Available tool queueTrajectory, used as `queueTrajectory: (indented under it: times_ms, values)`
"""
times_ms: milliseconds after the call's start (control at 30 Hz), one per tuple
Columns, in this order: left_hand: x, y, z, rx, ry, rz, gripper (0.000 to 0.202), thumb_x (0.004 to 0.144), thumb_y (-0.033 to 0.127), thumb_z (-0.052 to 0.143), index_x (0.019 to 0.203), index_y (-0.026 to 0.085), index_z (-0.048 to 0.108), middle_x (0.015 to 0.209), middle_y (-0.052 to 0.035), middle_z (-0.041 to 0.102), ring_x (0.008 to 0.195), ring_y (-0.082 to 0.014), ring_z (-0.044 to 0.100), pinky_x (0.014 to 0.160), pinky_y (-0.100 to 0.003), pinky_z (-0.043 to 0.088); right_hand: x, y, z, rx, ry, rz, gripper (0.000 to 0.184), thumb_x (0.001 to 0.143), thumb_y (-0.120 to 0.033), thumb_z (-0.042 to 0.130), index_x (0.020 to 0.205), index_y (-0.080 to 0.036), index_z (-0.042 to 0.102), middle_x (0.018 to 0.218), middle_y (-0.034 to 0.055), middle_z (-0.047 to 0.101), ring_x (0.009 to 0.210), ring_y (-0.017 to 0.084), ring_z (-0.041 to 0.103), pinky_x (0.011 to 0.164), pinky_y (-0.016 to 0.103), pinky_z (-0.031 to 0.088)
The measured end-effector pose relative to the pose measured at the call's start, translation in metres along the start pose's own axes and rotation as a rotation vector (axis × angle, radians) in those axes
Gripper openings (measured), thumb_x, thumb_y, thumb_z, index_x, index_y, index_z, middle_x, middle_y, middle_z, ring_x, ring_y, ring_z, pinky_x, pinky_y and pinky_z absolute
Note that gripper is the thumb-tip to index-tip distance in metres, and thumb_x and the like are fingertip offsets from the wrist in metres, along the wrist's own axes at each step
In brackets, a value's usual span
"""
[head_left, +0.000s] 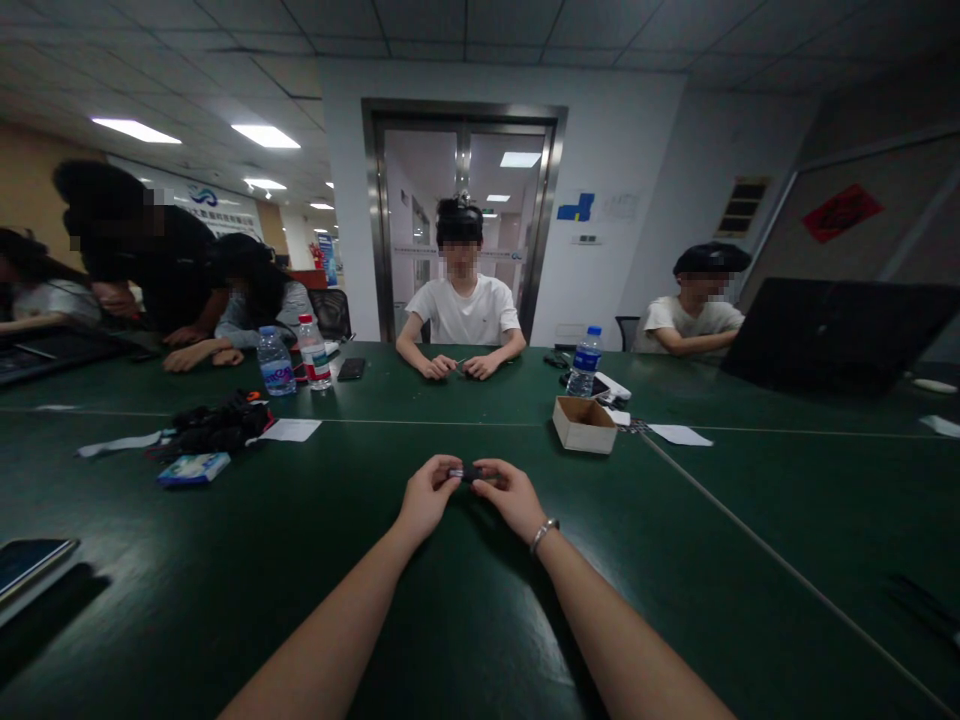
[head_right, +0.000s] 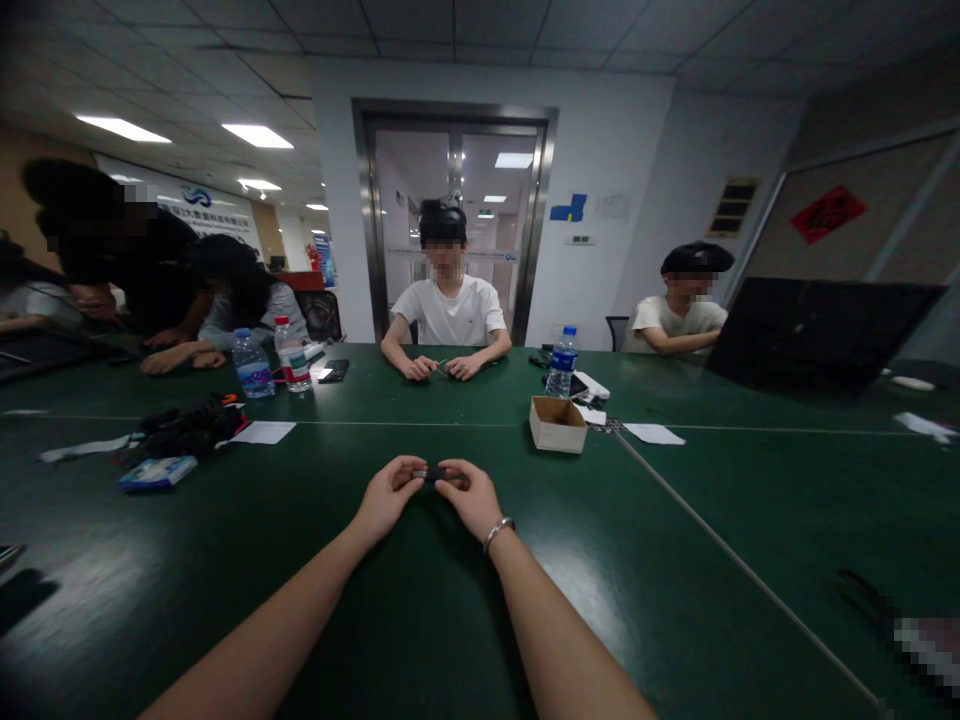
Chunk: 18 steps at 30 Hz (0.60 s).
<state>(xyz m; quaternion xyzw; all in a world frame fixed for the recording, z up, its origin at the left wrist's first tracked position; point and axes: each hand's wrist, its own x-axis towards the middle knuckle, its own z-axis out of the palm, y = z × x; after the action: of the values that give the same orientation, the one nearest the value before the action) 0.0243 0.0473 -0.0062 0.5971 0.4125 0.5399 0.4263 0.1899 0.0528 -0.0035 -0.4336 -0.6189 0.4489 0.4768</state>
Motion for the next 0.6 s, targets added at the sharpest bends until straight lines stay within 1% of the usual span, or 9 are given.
queueTrajectory:
  times_ms: [100,200,400,500,600]
  values:
    - [-0.001,0.001,0.001,0.042,0.015,-0.015,0.018,0.071,0.017,0.058,0.089,0.018,0.059,0.093,-0.0059,0.064,0.09,-0.0173,0.06,0.086,-0.032,0.044,-0.001,-0.001,0.0,-0.012,-0.001,0.002,0.036,0.063,-0.023,0.066,0.098,-0.016,0.061,0.089,0.0042,0.059,0.071,0.014,0.06,0.068,0.028,0.049]
    - [-0.002,0.001,0.001,0.09,0.025,-0.012,0.016,0.073,0.023,0.058,0.088,0.018,0.06,0.089,-0.0052,0.064,0.086,-0.0172,0.06,0.082,-0.031,0.045,-0.002,-0.003,0.0,-0.028,-0.005,0.005,0.035,0.064,-0.022,0.066,0.098,-0.016,0.061,0.09,0.0044,0.06,0.072,0.014,0.06,0.069,0.029,0.049]
    - [-0.004,-0.001,-0.003,0.208,-0.018,-0.032,0.028,0.075,0.04,0.054,0.087,0.017,0.062,0.074,-0.0032,0.063,0.068,-0.0157,0.059,0.065,-0.027,0.045,-0.005,-0.004,0.001,-0.058,-0.022,-0.035,0.034,0.065,-0.021,0.064,0.098,-0.016,0.06,0.094,0.006,0.06,0.076,0.015,0.061,0.073,0.03,0.049]
    - [-0.007,0.001,-0.004,0.239,-0.032,-0.058,0.033,0.075,0.045,0.052,0.089,0.017,0.062,0.069,-0.0023,0.062,0.064,-0.0148,0.057,0.063,-0.026,0.044,-0.007,-0.004,0.002,-0.072,-0.021,-0.064,0.032,0.065,-0.019,0.064,0.097,-0.017,0.061,0.095,0.0063,0.06,0.078,0.015,0.061,0.074,0.03,0.049]
    - [-0.012,0.004,-0.005,0.26,-0.033,-0.058,0.035,0.076,0.046,0.051,0.09,0.016,0.062,0.07,-0.0026,0.062,0.065,-0.0148,0.057,0.063,-0.026,0.044,-0.01,-0.004,0.003,-0.091,-0.008,-0.065,0.032,0.065,-0.019,0.064,0.096,-0.016,0.061,0.094,0.0059,0.06,0.076,0.014,0.061,0.074,0.03,0.05]
